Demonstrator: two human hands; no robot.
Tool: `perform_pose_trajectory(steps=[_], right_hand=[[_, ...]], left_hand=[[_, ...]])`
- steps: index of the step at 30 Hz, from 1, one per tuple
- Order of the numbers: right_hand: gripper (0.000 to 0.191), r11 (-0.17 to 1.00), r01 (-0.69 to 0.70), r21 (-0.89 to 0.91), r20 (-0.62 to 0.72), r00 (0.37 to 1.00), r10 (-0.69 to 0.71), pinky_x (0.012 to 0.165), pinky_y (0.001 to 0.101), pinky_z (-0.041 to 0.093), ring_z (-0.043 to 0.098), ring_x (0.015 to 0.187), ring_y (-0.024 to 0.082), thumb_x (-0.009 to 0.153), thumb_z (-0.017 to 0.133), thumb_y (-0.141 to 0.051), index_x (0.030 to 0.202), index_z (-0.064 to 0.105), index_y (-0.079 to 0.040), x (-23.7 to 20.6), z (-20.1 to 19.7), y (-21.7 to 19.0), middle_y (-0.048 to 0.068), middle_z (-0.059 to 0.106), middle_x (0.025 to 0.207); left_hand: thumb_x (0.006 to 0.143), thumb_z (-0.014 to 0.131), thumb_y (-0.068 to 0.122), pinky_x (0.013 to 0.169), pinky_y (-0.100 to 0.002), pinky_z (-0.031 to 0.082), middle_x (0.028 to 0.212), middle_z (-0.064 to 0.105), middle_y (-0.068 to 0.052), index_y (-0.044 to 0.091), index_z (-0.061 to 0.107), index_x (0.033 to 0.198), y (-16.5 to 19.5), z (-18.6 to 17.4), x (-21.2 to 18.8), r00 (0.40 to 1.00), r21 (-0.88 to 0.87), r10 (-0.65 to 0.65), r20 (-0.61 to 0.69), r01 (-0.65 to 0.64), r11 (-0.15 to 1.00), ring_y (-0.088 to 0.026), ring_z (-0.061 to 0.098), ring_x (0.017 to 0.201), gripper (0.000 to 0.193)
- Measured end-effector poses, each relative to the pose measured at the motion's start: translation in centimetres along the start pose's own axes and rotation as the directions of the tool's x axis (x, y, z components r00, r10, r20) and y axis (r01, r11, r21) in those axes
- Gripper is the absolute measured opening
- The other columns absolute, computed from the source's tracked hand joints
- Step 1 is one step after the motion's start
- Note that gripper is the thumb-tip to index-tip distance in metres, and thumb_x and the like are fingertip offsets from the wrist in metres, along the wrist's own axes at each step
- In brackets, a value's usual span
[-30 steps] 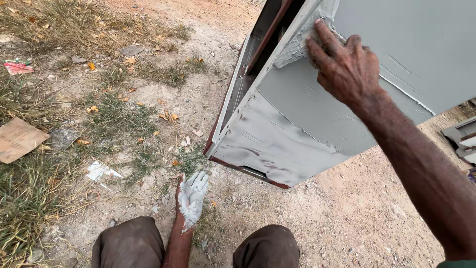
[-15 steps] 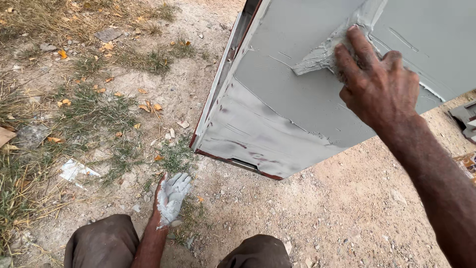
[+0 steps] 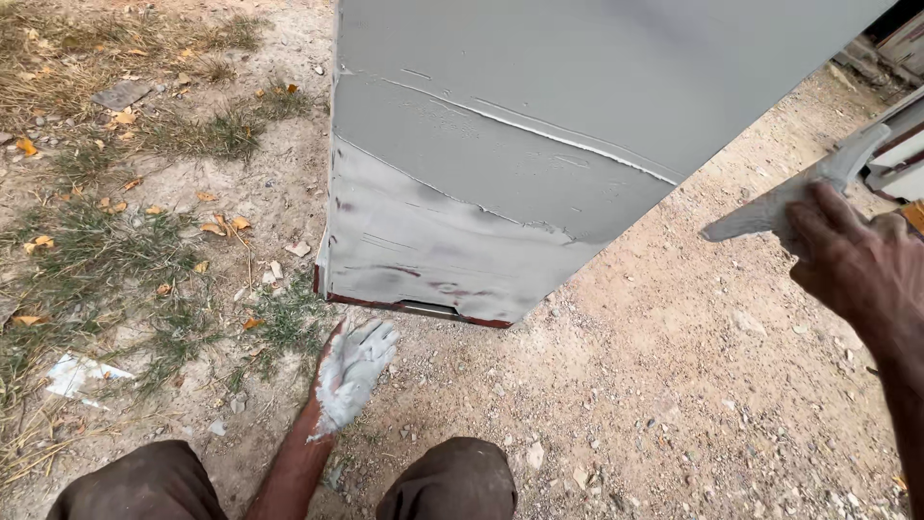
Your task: The person sits on the ground next to a gray metal cabinet and applies gray putty to its surface using a small hand trowel, spreading the compound over worn and patched areas and reloading putty onto the trowel by hand. At the end the person stands up and walks away from the cabinet.
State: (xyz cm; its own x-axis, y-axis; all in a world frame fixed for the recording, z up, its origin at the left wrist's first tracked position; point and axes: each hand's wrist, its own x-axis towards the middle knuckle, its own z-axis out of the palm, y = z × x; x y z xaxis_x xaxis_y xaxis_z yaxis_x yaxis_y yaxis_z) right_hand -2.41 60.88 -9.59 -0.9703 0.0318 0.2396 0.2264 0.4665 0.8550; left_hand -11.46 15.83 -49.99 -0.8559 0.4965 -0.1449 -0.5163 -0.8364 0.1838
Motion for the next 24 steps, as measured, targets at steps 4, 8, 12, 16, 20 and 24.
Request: perform_pose_trajectory(steps=[4,8,12,16,20,24], right_hand=[[0.087,0.751,-0.011,0.661,0.012,1.000,0.003,0.057,0.0384,0.066,0.060,0.124,0.037,0.074,0.080,-0.029,0.154,0.048,-0.035,-2.7,0.8,-10.1,-0.012,0.033,0.171],[0.084,-0.089,0.185,0.979,-0.199,0.958,-0.206,0.107,0.0485,0.054,0.039,0.148,0.032,0.072,0.072,-0.003,0.150,0.048,-0.022,-6.2,-1.7,-28.3,0.000,0.031,0.167],[0.081,-0.467,-0.046,0.883,-0.108,0.948,-0.298,0.116,0.0473,0.043,0.027,0.155,0.030,0.075,0.067,0.001,0.151,0.047,-0.019,-10.9,-6.2,-41.1,0.005,0.031,0.167],[0.080,-0.573,0.049,0.818,-0.286,0.899,-0.331,0.116,0.0431,0.041,0.034,0.153,0.032,0.081,0.069,0.001,0.156,0.048,-0.013,-12.9,-7.7,-46.4,0.009,0.037,0.167],[0.080,-0.358,-0.475,0.804,0.101,0.702,-0.705,0.057,0.0297,0.048,0.055,0.077,0.019,0.077,0.065,-0.006,0.153,0.046,-0.023,-12.0,-6.4,-46.5,-0.004,0.043,0.160],[0.084,-0.596,-0.617,0.514,0.107,0.735,-0.669,0.047,0.0279,0.044,0.046,0.057,0.013,0.075,0.061,-0.007,0.155,0.038,-0.021,-10.6,-7.0,-45.9,0.003,0.055,0.137]], left_hand=[[0.092,0.055,0.066,0.122,-0.049,0.029,0.164,0.027,-0.025,-0.007,0.018,0.157,-6.5,6.7,5.0,0.960,-0.179,-0.164,0.226,0.206,0.962,-0.038,0.034,0.149,0.105],[0.085,0.049,0.082,0.117,-0.055,0.032,0.164,0.022,-0.027,-0.005,0.017,0.156,-9.3,7.8,7.3,0.959,-0.353,-0.161,0.234,0.238,0.905,-0.042,0.033,0.146,0.117],[0.085,0.052,0.080,0.121,-0.054,0.028,0.165,0.024,-0.027,-0.006,0.018,0.157,-7.3,1.8,5.1,0.975,-0.396,0.218,0.032,-0.188,0.899,-0.040,0.032,0.149,0.118],[0.085,0.055,0.079,0.126,-0.053,0.025,0.165,0.025,-0.027,-0.007,0.019,0.158,-4.1,-3.1,-0.2,0.886,-0.291,0.452,-0.099,-0.461,0.838,-0.039,0.031,0.151,0.119],[0.086,0.057,0.078,0.130,-0.052,0.021,0.166,0.027,-0.026,-0.008,0.020,0.159,0.6,-4.2,-2.2,0.847,-0.157,0.530,0.029,-0.520,0.840,-0.038,0.030,0.154,0.120],[0.082,0.051,0.086,0.133,-0.051,0.019,0.168,0.026,-0.029,-0.011,0.019,0.158,3.0,-4.3,0.3,0.959,0.105,0.264,0.105,-0.275,0.956,-0.037,0.028,0.158,0.127]])
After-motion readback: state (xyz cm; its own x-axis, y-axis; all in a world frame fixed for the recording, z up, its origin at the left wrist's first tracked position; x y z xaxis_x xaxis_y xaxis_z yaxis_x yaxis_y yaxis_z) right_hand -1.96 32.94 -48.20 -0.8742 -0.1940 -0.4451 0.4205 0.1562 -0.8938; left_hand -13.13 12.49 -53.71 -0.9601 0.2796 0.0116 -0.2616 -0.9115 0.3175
